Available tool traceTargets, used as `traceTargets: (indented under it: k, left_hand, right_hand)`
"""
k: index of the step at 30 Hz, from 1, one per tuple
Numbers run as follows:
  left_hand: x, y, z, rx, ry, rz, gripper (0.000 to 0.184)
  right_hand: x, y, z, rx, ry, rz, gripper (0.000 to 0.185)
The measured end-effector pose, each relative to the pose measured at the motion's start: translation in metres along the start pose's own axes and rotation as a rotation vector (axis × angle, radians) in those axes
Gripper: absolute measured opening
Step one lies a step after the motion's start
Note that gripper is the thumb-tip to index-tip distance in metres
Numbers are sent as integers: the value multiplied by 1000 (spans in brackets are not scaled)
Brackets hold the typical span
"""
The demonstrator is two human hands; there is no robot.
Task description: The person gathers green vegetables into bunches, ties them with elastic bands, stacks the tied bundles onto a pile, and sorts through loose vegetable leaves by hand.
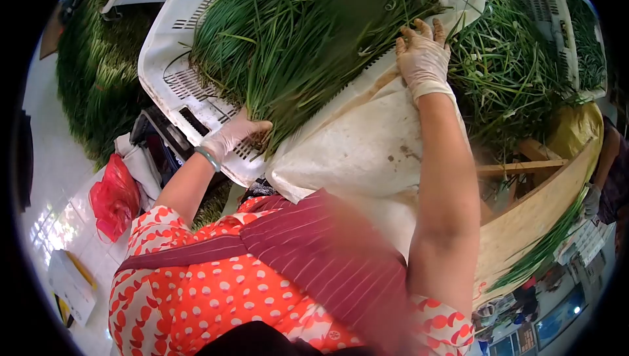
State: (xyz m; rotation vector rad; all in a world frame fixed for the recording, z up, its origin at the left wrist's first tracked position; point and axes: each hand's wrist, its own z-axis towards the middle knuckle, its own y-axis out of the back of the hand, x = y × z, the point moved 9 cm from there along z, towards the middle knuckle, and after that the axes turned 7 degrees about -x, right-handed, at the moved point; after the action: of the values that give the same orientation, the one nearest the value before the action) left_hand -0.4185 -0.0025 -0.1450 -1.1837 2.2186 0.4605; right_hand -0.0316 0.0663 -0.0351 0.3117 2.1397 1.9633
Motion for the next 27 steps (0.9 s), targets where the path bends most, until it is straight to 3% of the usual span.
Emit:
traceTargets:
  k: [1, 2, 4, 8, 11, 13, 14, 16, 20, 24, 27]
  left_hand:
    - [1, -9, -2, 9, 22, 69, 108]
    - [4, -24, -4, 8, 24, 68, 108]
    - [30, -27, -6, -261, 258, 481, 121]
    - [30, -18, 3, -444, 307, 565, 125]
    - [20, -6, 7, -462, 216, 653, 110]
    - [12, 3, 13, -334, 160, 659, 83]
    - [9, 15, 15, -335, 159, 663, 83]
    - [3, 43, 19, -322, 127, 789, 63]
    - [-45, 108, 18, -337, -82, 799, 58]
    - [-46, 142, 31, -373, -20, 810, 56]
    - [27, 110, 52, -152, 78, 267, 48]
  right_hand:
    - [0, 1, 0, -15, 2, 2, 31]
    - [2, 2, -1, -28, 8, 6, 30]
    - [0, 0, -1, -46, 16, 9, 30]
    - [2, 2, -1, -81, 32, 15, 29]
    - [2, 2, -1, -92, 34, 15, 29]
    - [1, 3, -1, -96, 21, 25, 28]
    - [1, 2, 0, -98, 18, 28, 28]
    - [0, 2, -1, -119, 28, 29, 27]
    - [0, 0, -1, -119, 44, 17, 27]
    - [0, 1, 0, -137, 45, 9, 27]
    - [-2, 0, 0, -105, 7, 7, 27]
